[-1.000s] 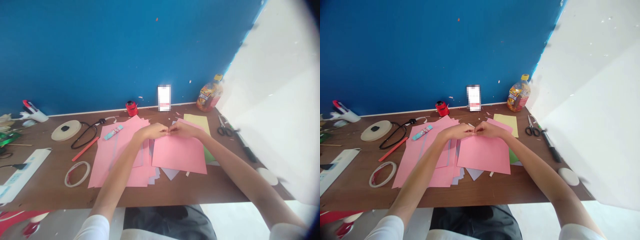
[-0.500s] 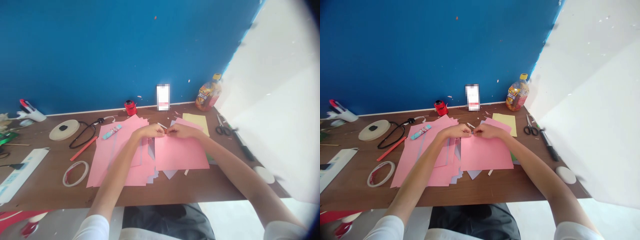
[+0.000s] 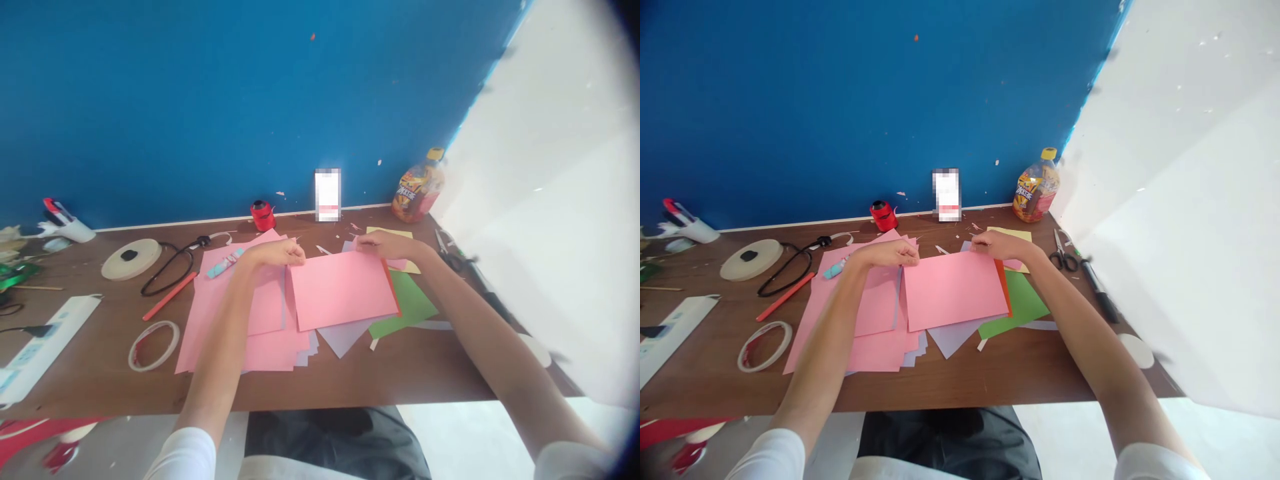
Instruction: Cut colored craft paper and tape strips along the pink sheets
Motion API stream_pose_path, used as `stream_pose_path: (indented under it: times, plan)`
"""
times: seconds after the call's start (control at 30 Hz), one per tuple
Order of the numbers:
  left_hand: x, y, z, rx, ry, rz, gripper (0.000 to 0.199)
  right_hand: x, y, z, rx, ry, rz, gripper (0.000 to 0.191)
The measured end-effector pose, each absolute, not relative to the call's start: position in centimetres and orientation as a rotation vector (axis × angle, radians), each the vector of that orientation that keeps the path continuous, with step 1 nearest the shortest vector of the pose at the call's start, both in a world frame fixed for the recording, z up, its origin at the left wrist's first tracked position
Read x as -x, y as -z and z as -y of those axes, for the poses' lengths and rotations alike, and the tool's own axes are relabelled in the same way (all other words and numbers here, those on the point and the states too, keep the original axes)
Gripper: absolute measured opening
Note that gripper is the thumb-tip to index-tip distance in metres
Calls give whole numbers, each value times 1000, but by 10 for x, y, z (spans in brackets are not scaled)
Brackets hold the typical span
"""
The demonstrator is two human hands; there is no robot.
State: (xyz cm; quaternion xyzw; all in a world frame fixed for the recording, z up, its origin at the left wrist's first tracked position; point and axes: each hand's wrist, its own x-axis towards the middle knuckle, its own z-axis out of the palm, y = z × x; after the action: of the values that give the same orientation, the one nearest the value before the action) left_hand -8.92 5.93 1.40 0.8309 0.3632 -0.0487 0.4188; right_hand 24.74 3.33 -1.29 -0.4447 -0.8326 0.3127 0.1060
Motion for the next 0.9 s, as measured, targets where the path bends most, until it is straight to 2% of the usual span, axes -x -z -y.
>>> stream_pose_path:
  times: [0.13,0.23,0.33,0.43,0.57,0.77,0.83,0.9]
  plan:
    - [81,-25,-51,-2073,164,-959,20,-256,19,-38,1394,-817,2352,55]
    - [79,-29,-48,-2055,167,-1011,24,-263,23,-40,1363,-900,2271,61]
    - [82,-28,-49,-2042,142,-1079,30,-270,23,-39,1257,-1083,2226,55]
    - [86,-24,-52,-2001,79,-1120,26,-273,23,-38,1226,-1142,2181,52]
    - [90,-18,-57,-1947,111,-1016,19,-272,23,-38,1326,-1088,2150,50]
    - [91,-10,-62,-1919,136,-1021,21,-269,19,-39,1411,-897,2202,42]
    - [90,-10,-61,-1955,135,-1012,27,-269,21,-40,1437,-816,2182,37]
    - [88,-12,-59,-1952,135,-966,50,-269,27,-43,1480,-739,2175,30]
